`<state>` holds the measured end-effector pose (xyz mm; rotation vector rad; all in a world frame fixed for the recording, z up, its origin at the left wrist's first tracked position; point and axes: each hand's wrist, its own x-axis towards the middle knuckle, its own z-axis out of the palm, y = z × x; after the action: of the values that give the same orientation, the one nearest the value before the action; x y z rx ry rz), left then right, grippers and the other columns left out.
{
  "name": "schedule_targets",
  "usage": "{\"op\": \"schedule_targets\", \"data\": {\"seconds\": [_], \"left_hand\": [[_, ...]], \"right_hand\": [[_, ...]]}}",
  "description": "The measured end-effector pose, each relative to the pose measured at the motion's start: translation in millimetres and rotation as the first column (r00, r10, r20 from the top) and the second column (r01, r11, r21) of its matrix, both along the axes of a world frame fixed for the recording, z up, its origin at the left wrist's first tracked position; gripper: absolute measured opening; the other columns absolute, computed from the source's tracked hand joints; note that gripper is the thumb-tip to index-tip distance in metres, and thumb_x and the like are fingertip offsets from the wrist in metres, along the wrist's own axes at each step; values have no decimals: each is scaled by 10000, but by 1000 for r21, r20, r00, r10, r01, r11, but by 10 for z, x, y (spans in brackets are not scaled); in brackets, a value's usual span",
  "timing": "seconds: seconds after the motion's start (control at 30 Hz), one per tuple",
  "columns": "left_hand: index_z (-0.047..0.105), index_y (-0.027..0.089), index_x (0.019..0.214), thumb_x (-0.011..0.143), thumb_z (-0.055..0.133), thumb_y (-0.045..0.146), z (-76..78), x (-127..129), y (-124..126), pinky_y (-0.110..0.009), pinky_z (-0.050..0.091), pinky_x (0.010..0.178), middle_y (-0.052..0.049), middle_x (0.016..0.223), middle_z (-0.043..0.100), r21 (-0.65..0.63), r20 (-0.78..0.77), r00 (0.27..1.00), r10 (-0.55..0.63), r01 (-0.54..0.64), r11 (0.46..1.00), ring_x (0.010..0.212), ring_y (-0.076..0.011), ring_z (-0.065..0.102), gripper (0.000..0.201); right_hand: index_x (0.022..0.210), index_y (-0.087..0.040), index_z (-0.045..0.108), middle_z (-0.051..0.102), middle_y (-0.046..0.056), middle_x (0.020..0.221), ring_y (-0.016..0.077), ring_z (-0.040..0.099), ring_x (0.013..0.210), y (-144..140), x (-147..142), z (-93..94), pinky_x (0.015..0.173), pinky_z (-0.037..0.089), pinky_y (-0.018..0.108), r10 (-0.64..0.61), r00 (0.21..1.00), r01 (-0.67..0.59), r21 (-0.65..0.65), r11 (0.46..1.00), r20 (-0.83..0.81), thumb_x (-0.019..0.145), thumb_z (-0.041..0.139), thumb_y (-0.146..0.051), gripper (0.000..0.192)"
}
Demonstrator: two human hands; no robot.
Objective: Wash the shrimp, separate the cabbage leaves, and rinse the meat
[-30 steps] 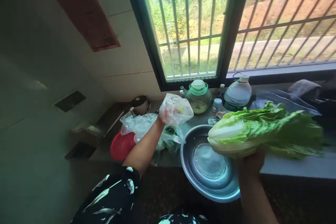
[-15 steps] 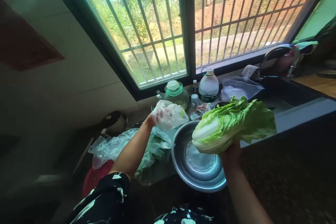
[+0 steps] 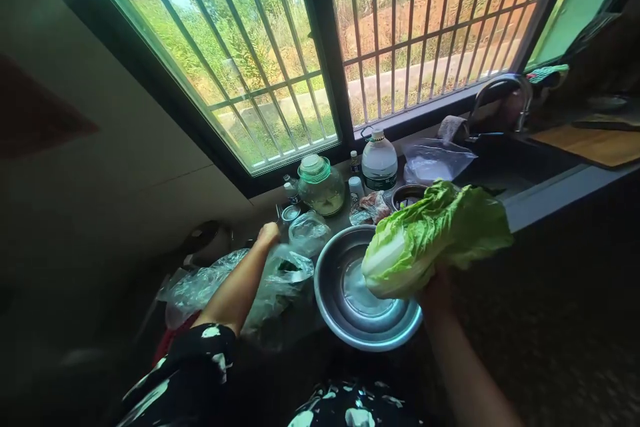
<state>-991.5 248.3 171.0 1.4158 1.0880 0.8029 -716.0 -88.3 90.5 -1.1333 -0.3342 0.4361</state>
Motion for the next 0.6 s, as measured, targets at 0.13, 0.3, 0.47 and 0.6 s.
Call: {"op": "schedule_targets", "data": {"seconds": [0.13,0.3,0.47,0.6], "left_hand": [[713,152,887,701,743,265,62,435,-519,-343,408,899,-97,913,697,-33,-45,997,-64,62,998,1048,-292,581,220],[536,215,1296,588,833,223,-89,853,-1491,-393,415,945,-120,1214,622,-171,370,809,-456,541,823,1069,-286,590,768],[537,178,1270,532,858,304,-495,704,-1744,-446,392,1007,-145,1179,640,-261,631,726,-272,529,808,1126,-331,575,815],[630,140,1106,523,784,562,-793,545,-1757,-498,425,977,-155,1060,691,-391,711,674,-201,617,683,1134,-375,568,736]], "right_hand": [[899,-243,632,690,21,902,292,594,1053,297,-47,113,877,501,445,215,968,-219,-14,976,-132,667,663,-487,338],[931,-211,641,702,27,808,274,661,840,792,-196,388,717,546,411,460,846,-486,-33,873,-270,634,719,-492,417],[1082,-248,612,709,25,989,227,667,864,912,-347,693,744,547,347,650,726,-677,-69,733,-223,674,761,-402,461],[1248,-276,515,675,34,1116,231,626,1042,767,-455,720,874,513,362,580,796,-605,-188,774,-172,555,849,-282,769]]}}
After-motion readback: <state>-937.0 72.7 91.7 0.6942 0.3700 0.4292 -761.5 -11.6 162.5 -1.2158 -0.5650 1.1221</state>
